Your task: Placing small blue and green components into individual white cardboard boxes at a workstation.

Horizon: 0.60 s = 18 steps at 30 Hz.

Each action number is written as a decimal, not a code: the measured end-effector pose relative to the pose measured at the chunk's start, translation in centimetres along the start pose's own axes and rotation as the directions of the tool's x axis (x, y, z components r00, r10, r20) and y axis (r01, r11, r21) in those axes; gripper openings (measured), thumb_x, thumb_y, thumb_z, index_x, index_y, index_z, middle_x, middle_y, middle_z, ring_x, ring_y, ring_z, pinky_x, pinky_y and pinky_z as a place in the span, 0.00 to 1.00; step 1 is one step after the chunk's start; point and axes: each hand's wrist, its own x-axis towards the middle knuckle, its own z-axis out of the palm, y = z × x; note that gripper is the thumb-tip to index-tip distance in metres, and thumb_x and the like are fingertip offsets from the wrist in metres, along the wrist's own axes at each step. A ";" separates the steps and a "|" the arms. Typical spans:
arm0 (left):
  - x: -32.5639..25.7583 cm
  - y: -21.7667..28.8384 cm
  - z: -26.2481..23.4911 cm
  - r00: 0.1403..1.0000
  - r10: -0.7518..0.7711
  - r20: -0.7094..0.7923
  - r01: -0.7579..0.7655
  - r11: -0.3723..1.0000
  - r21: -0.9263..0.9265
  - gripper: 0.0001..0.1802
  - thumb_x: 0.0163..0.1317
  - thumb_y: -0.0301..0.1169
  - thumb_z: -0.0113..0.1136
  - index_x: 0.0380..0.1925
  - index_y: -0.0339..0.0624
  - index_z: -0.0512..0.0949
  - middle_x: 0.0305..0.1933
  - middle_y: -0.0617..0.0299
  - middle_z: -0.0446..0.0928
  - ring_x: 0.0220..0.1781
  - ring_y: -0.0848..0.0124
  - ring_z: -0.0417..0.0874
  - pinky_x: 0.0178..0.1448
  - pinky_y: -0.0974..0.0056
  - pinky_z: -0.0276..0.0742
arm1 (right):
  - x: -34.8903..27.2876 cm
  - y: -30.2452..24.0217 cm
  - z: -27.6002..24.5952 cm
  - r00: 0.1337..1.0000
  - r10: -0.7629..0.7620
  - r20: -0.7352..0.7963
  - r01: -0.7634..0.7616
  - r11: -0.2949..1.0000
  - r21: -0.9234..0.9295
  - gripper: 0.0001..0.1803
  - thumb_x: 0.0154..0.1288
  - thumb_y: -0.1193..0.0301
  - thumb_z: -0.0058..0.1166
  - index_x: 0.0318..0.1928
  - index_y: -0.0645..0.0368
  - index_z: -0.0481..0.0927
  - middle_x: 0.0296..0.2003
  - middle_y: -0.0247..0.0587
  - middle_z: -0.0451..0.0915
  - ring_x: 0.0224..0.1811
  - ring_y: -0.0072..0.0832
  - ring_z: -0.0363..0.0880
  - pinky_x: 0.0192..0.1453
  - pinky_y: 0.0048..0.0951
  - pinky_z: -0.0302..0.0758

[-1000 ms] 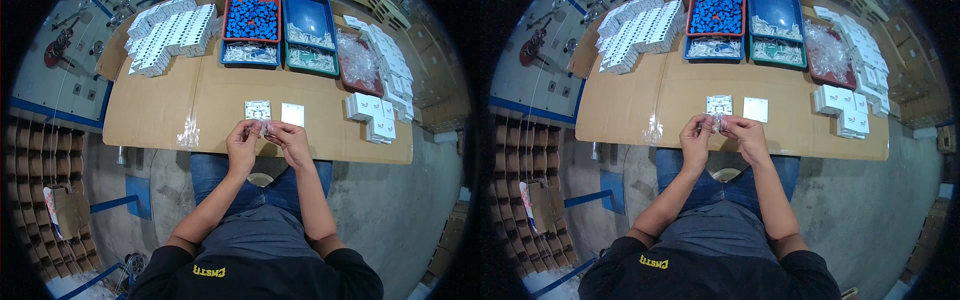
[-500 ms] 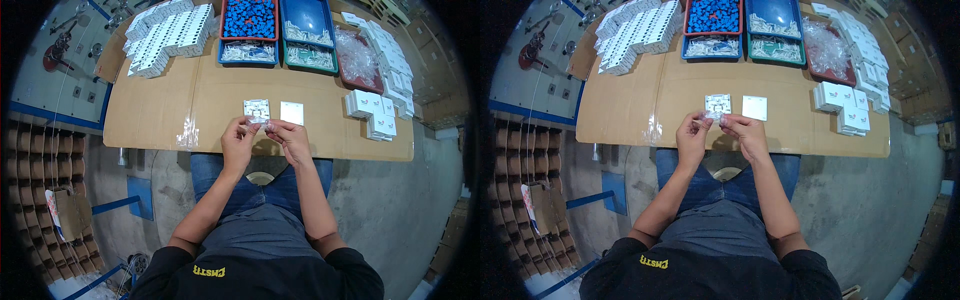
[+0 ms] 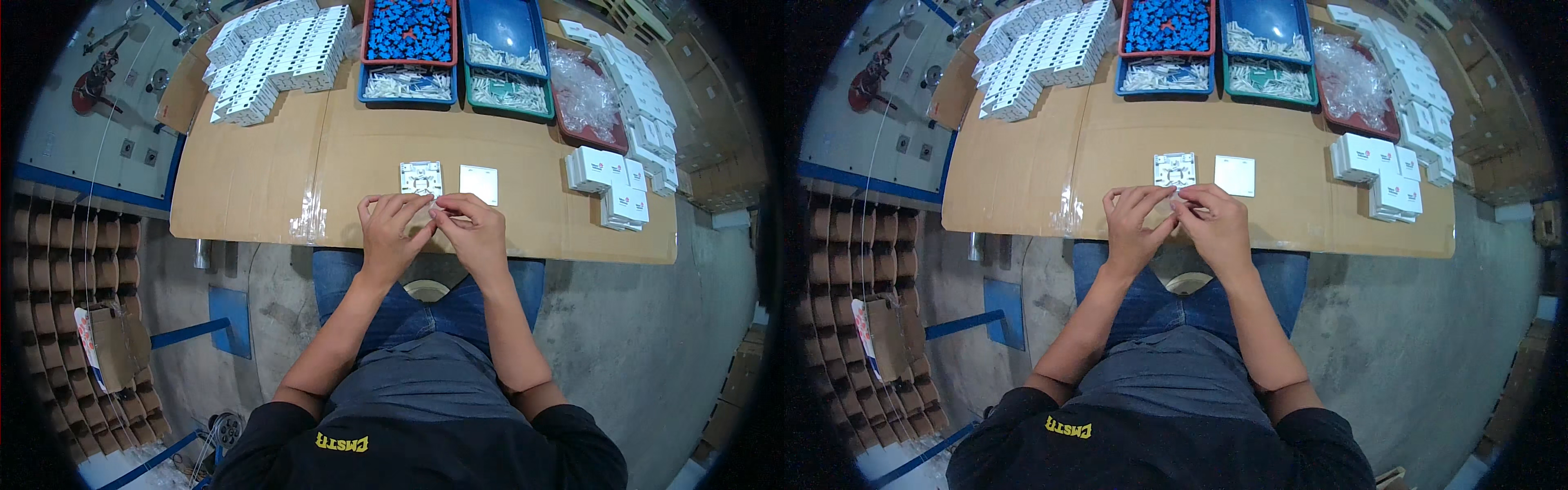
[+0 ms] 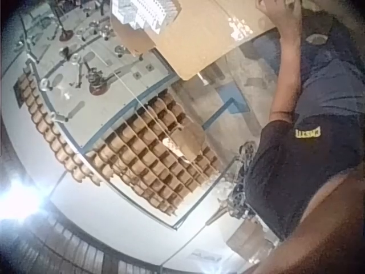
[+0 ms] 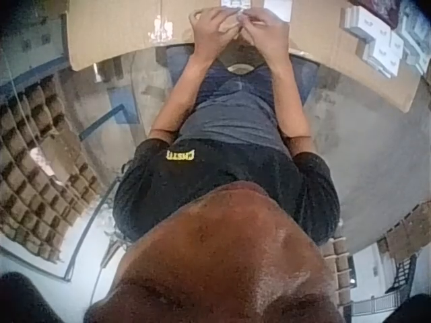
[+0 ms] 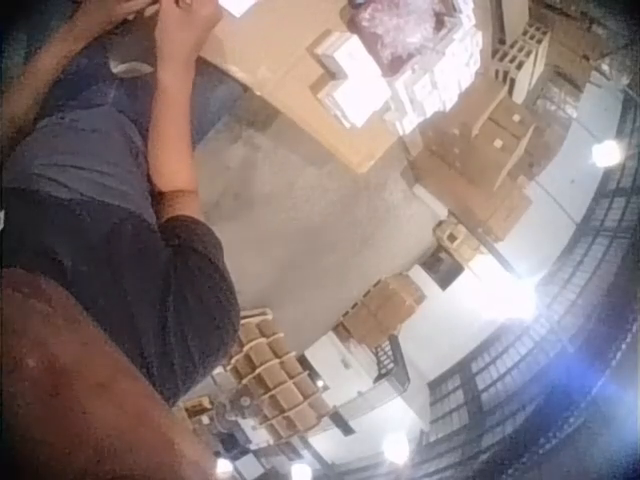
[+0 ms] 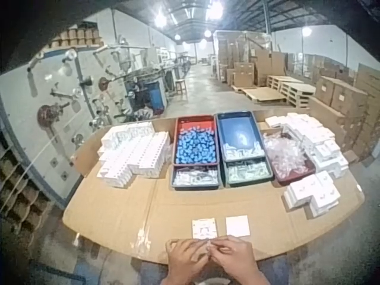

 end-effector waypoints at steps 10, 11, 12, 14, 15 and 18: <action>0.3 1.3 -0.9 0.975 -0.022 -0.221 -0.063 0.927 -0.369 0.26 0.53 0.34 0.79 0.52 0.39 0.86 0.52 0.55 0.87 0.57 0.58 0.85 0.62 0.57 0.75 | 0.7 1.0 -1.0 0.912 0.363 0.191 -0.410 0.831 0.376 0.17 0.83 0.63 0.50 0.59 0.62 0.80 0.50 0.43 0.87 0.46 0.28 0.89 0.46 0.26 0.86; 0.4 1.7 -1.1 0.975 -0.022 -0.221 -0.063 0.928 -0.368 0.26 0.53 0.34 0.79 0.52 0.39 0.86 0.52 0.55 0.87 0.57 0.58 0.85 0.62 0.57 0.75 | 0.7 2.1 -1.0 0.867 0.382 0.321 -0.494 0.745 0.449 0.17 0.82 0.64 0.51 0.59 0.62 0.80 0.48 0.42 0.87 0.44 0.26 0.88 0.44 0.25 0.86; 0.5 2.0 -1.2 0.977 -0.015 -0.211 -0.070 0.918 -0.390 0.26 0.53 0.34 0.80 0.53 0.39 0.86 0.53 0.55 0.87 0.58 0.57 0.85 0.63 0.57 0.75 | 0.7 2.7 -0.9 0.810 0.379 0.447 -0.578 0.644 0.501 0.16 0.82 0.65 0.52 0.59 0.63 0.80 0.47 0.41 0.87 0.42 0.24 0.88 0.42 0.24 0.85; 0.3 2.0 -1.2 0.980 -0.010 -0.198 -0.074 0.908 -0.412 0.27 0.53 0.35 0.80 0.53 0.39 0.86 0.54 0.55 0.87 0.59 0.57 0.85 0.63 0.56 0.75 | 0.5 2.5 -0.6 0.804 0.372 0.464 -0.589 0.600 0.541 0.14 0.81 0.65 0.53 0.57 0.61 0.81 0.43 0.37 0.87 0.39 0.20 0.86 0.37 0.22 0.84; 0.2 1.7 -1.1 0.976 0.065 -0.207 -0.138 0.923 -0.359 0.27 0.53 0.35 0.80 0.52 0.38 0.86 0.55 0.54 0.87 0.60 0.57 0.85 0.64 0.56 0.75 | 0.6 3.2 -0.5 0.819 0.348 0.456 -0.568 0.605 0.558 0.12 0.80 0.67 0.54 0.54 0.62 0.82 0.42 0.38 0.87 0.39 0.22 0.87 0.40 0.25 0.86; 0.2 1.6 -1.1 0.964 0.172 -0.204 -0.226 0.934 -0.277 0.28 0.54 0.37 0.80 0.54 0.37 0.85 0.56 0.53 0.86 0.61 0.56 0.85 0.65 0.55 0.76 | 0.9 3.1 -0.5 0.870 0.322 0.374 -0.489 0.664 0.565 0.10 0.78 0.67 0.57 0.50 0.59 0.83 0.39 0.34 0.86 0.37 0.20 0.86 0.38 0.25 0.86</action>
